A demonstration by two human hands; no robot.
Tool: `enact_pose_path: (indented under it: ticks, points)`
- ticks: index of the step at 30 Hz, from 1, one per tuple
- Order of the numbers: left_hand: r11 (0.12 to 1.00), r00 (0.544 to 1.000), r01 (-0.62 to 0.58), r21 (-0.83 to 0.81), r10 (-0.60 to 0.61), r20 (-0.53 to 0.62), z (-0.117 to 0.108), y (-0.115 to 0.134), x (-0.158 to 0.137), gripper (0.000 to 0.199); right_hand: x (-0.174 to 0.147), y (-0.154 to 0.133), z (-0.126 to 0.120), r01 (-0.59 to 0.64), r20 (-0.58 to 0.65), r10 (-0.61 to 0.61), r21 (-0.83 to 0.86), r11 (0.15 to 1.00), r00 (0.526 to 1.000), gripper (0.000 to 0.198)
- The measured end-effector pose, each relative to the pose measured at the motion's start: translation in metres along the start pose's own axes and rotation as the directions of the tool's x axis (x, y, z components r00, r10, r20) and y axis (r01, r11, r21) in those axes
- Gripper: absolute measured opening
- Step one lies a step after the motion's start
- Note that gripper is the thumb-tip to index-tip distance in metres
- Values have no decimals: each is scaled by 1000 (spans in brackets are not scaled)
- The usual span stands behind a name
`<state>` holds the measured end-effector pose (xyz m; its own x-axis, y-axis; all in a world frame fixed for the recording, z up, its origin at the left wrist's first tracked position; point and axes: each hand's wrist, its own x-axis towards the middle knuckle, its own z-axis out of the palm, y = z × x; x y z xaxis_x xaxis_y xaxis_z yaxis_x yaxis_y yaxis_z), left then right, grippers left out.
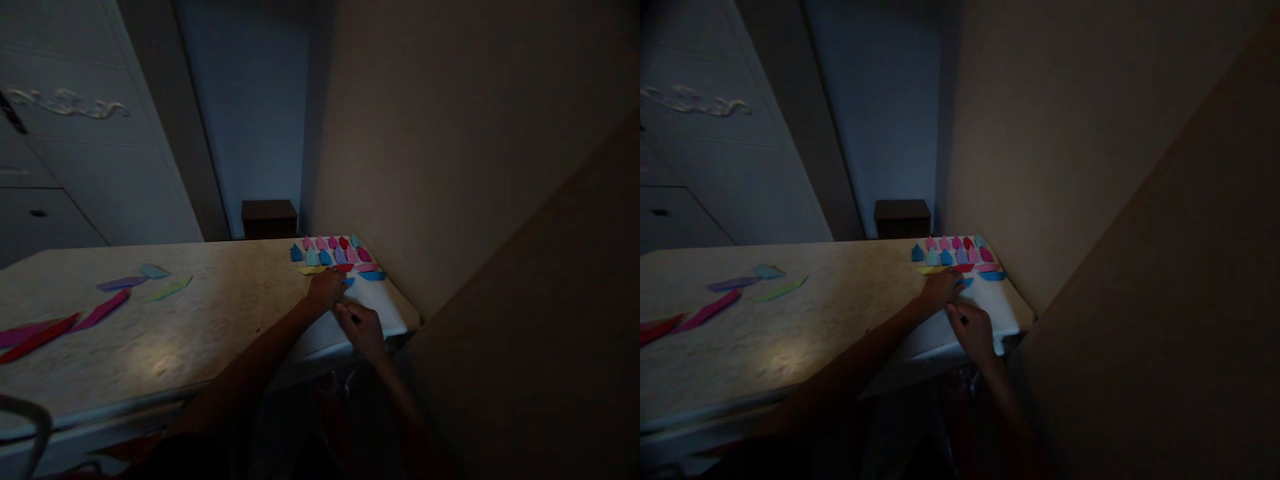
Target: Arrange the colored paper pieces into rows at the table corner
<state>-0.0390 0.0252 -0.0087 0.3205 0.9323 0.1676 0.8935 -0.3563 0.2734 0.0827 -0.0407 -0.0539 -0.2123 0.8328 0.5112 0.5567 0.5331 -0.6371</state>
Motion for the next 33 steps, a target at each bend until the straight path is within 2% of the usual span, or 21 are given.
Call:
enact_pose_path:
  ticks: [8,15,20,26,28,31,33]
  points:
    - [998,998,56,20,-56,-20,6,-5,4,27,0,-2,3,20,-45,-25,-100,995,999,46]
    - [1000,999,14,6,-14,-32,9,-4,12,23,-1,-5,7,34,-80,-52,-209,977,995,45]
    - [1000,998,6,4,-5,-66,1,-4,3,27,-2,-2,5,52,-74,-69,-213,976,995,45]
    - [997,996,-66,44,68,-58,-11,-29,-31,21,-3,0,5,33,-68,-50,-229,973,996,45]
    - [994,997,-78,70,79,-16,-16,-44,-50,22,-2,1,5,12,-35,-20,-229,973,999,45]
    - [988,994,-103,116,99,38,-27,-69,-84,26,0,1,4,7,-5,-8,-236,972,1000,34]
    - [990,995,-94,108,89,52,-36,-84,-107,27,4,0,4,16,23,-9,-300,954,1000,40]
